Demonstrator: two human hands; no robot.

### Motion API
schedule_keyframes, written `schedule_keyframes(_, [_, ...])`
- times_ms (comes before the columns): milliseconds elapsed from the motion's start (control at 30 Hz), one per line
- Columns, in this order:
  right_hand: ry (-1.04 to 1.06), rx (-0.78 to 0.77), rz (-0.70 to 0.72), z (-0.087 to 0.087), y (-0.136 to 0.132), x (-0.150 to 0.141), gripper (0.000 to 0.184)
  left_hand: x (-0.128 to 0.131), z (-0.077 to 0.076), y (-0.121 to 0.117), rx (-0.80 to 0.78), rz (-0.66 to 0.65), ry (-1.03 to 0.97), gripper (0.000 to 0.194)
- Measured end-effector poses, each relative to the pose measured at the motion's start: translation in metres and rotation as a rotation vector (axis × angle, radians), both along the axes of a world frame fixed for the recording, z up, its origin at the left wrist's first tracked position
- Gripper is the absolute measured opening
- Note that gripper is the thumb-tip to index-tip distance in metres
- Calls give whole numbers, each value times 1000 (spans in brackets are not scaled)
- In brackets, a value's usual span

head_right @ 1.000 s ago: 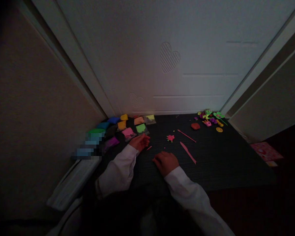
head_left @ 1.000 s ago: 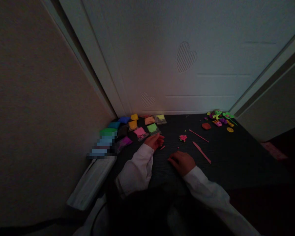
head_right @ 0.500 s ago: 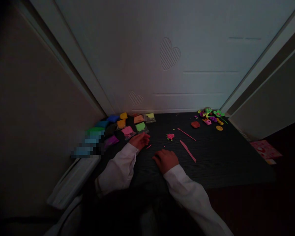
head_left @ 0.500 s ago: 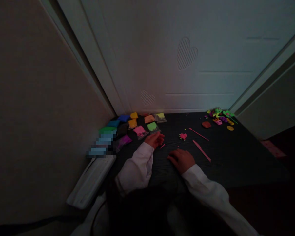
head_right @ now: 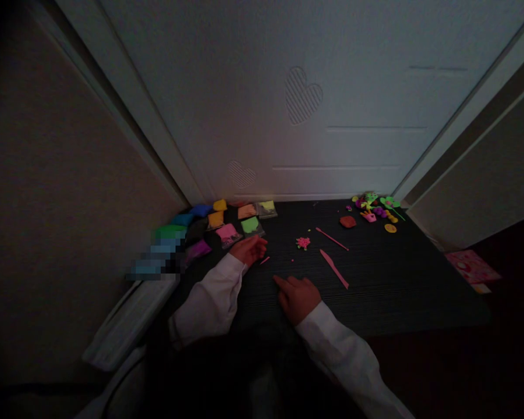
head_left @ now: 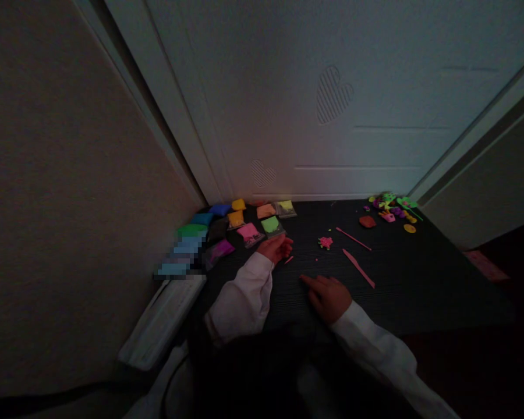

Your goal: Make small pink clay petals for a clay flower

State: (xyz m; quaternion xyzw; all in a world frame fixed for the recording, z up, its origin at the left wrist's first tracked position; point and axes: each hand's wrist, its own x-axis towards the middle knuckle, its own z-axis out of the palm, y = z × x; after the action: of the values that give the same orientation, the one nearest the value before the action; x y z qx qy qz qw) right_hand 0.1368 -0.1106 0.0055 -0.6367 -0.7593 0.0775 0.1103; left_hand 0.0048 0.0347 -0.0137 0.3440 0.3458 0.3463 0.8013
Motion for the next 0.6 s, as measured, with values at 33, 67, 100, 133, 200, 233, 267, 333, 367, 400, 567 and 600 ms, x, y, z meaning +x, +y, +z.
schedule_keyframes(33, [-28,-9,1,1,-1,-1,36,0,0,0,3,1,0,22])
schedule_keyframes(67, [-51,-18,1,2,-1,-2,37,0,0,0,5,2,0,22])
schedule_keyframes(100, [-69,-25,2,3,-1,-3,38,0,0,0,5,1,-1,22])
schedule_keyframes(133, [-82,-31,5,4,0,-3,38,0,1,0,4,0,-3,22])
schedule_keyframes(200, [-98,-35,11,5,0,-4,39,-1,1,-1,-1,1,-4,22])
schedule_keyframes(233, [-105,-35,14,5,0,-5,39,-1,2,-1,-5,0,-4,22])
schedule_keyframes(267, [-111,-35,13,5,0,-5,39,-1,2,-1,-8,-2,-3,22])
schedule_keyframes(333, [-122,-33,11,5,0,-5,39,0,3,-2,-9,3,5,22])
schedule_keyframes(367, [-125,-32,13,4,0,-5,38,0,4,-2,-8,7,10,22])
schedule_keyframes(400, [-126,-31,16,4,0,-5,38,0,5,-2,-7,12,14,21])
schedule_keyframes(567, [-127,-34,33,3,1,-5,38,0,5,-3,6,15,10,21])
schedule_keyframes(600, [-132,-38,27,3,1,-5,38,0,4,-3,8,12,7,21])
